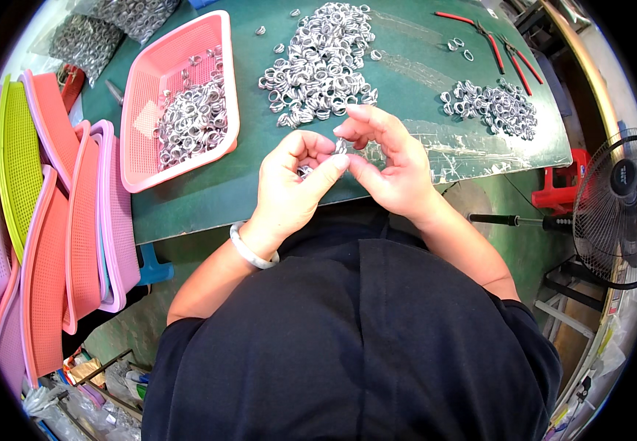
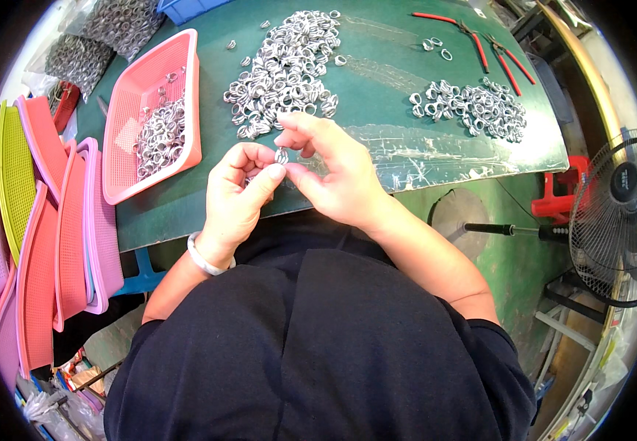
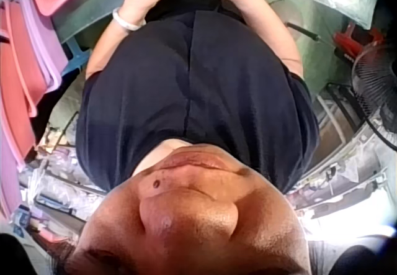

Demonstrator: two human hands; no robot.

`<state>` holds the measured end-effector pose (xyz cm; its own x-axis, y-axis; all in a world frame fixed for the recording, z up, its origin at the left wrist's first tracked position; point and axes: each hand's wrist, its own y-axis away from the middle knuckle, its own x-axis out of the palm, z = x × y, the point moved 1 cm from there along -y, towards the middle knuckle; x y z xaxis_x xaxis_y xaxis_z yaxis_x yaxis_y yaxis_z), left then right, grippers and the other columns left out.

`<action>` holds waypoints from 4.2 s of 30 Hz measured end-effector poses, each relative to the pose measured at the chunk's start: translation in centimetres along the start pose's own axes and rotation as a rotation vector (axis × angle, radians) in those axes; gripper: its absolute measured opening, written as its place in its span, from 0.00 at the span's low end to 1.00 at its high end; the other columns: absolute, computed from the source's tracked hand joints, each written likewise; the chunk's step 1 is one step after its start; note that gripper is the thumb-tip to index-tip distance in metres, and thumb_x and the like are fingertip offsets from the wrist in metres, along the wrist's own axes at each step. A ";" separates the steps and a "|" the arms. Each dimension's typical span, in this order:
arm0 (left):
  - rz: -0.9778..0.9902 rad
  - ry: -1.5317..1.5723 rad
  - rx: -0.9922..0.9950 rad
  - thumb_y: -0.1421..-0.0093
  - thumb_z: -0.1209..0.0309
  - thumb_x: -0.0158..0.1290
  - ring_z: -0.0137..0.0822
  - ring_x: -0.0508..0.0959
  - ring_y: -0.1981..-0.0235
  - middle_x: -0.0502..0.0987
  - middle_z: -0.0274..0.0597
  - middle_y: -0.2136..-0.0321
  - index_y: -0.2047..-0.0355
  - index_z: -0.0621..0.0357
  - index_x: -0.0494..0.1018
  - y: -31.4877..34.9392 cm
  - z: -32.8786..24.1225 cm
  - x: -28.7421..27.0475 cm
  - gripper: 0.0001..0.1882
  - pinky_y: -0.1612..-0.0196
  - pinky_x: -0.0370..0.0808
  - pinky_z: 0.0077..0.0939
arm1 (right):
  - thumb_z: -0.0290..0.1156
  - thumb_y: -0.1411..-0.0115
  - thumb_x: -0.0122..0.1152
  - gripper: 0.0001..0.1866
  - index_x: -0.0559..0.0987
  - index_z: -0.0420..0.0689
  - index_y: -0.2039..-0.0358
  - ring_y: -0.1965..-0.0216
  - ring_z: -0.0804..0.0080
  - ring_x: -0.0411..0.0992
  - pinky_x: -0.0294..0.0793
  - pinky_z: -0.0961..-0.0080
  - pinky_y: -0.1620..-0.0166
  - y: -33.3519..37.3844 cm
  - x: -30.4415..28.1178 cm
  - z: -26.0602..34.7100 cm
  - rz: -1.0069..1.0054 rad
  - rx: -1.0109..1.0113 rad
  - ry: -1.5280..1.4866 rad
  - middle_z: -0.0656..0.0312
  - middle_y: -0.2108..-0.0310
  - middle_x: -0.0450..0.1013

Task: The person joins small metal rings together by hand and with pliers, then places the assembled components into a bin.

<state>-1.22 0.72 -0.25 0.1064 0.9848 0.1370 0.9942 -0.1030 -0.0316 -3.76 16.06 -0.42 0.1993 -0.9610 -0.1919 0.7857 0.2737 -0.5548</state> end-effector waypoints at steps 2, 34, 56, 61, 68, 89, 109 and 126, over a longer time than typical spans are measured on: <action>0.018 -0.022 -0.022 0.45 0.73 0.54 0.16 0.66 0.77 0.71 0.29 0.76 0.68 0.62 0.72 0.0 0.0 -0.1 0.06 0.75 0.63 0.10 | 0.15 0.56 0.59 0.28 0.68 0.43 0.51 0.65 0.69 0.72 0.72 0.76 0.63 0.0 0.0 0.4 0.009 -0.056 0.108 0.58 0.65 0.72; 0.116 0.153 -0.166 0.44 0.70 0.54 0.16 0.63 0.82 0.70 0.28 0.77 0.61 0.60 0.71 -0.1 0.5 -0.3 0.12 0.81 0.58 0.09 | 0.16 0.61 0.61 0.33 0.67 0.43 0.51 0.63 0.60 0.69 0.68 0.69 0.59 -0.3 -0.2 0.7 0.046 -0.125 0.284 0.58 0.65 0.71; 0.048 0.396 -0.390 0.42 0.72 0.49 0.21 0.68 0.81 0.69 0.31 0.80 0.68 0.59 0.70 -0.6 0.8 -1.2 0.05 0.82 0.61 0.11 | 0.21 0.54 0.54 0.21 0.70 0.44 0.56 0.67 0.64 0.67 0.64 0.69 0.61 -3.5 -0.8 -3.6 0.120 -0.112 0.711 0.63 0.74 0.72; -0.024 0.296 -0.395 0.42 0.74 0.48 0.20 0.66 0.82 0.68 0.31 0.80 0.63 0.60 0.68 -0.9 0.5 -1.0 0.07 0.82 0.60 0.10 | 0.21 0.55 0.55 0.22 0.70 0.46 0.56 0.70 0.67 0.68 0.66 0.71 0.63 -3.2 -1.5 -2.9 0.128 0.081 0.464 0.64 0.75 0.71; -0.036 0.191 -0.392 0.44 0.74 0.52 0.18 0.65 0.83 0.68 0.28 0.80 0.62 0.59 0.69 -1.1 0.3 -0.5 0.09 0.83 0.59 0.09 | 0.19 0.51 0.55 0.21 0.68 0.39 0.53 0.69 0.83 0.66 0.65 0.82 0.60 -2.5 -1.0 -1.3 0.132 0.336 -0.008 0.68 0.75 0.68; 0.044 0.141 -0.063 0.46 0.77 0.54 0.14 0.61 0.84 0.67 0.25 0.81 0.68 0.58 0.70 -0.5 0.5 0.2 0.06 0.82 0.55 0.08 | 0.19 0.48 0.54 0.20 0.68 0.37 0.53 0.68 0.81 0.68 0.66 0.84 0.60 -1.4 -0.8 -0.7 0.115 0.619 -0.628 0.67 0.71 0.70; 0.041 0.161 -0.060 0.46 0.77 0.54 0.15 0.63 0.83 0.68 0.26 0.80 0.69 0.57 0.69 -0.4 0.3 0.2 0.05 0.81 0.57 0.07 | 0.23 0.44 0.52 0.18 0.67 0.37 0.51 0.68 0.80 0.68 0.68 0.83 0.63 -0.9 -0.8 -0.5 0.114 0.609 -0.625 0.63 0.67 0.72; 0.082 0.073 0.023 0.45 0.83 0.49 0.14 0.62 0.80 0.67 0.27 0.76 0.64 0.63 0.70 -0.1 0.5 -0.2 0.08 0.78 0.58 0.07 | 0.17 0.50 0.58 0.27 0.64 0.41 0.48 0.64 0.78 0.68 0.68 0.81 0.60 -0.1 -0.6 -0.6 0.087 0.155 -0.202 0.62 0.65 0.70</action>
<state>-1.32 0.60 -0.78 0.1890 0.9604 0.2047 0.9816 -0.1787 -0.0678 -4.30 16.59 -0.70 0.3701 -0.9271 -0.0593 0.8380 0.3607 -0.4095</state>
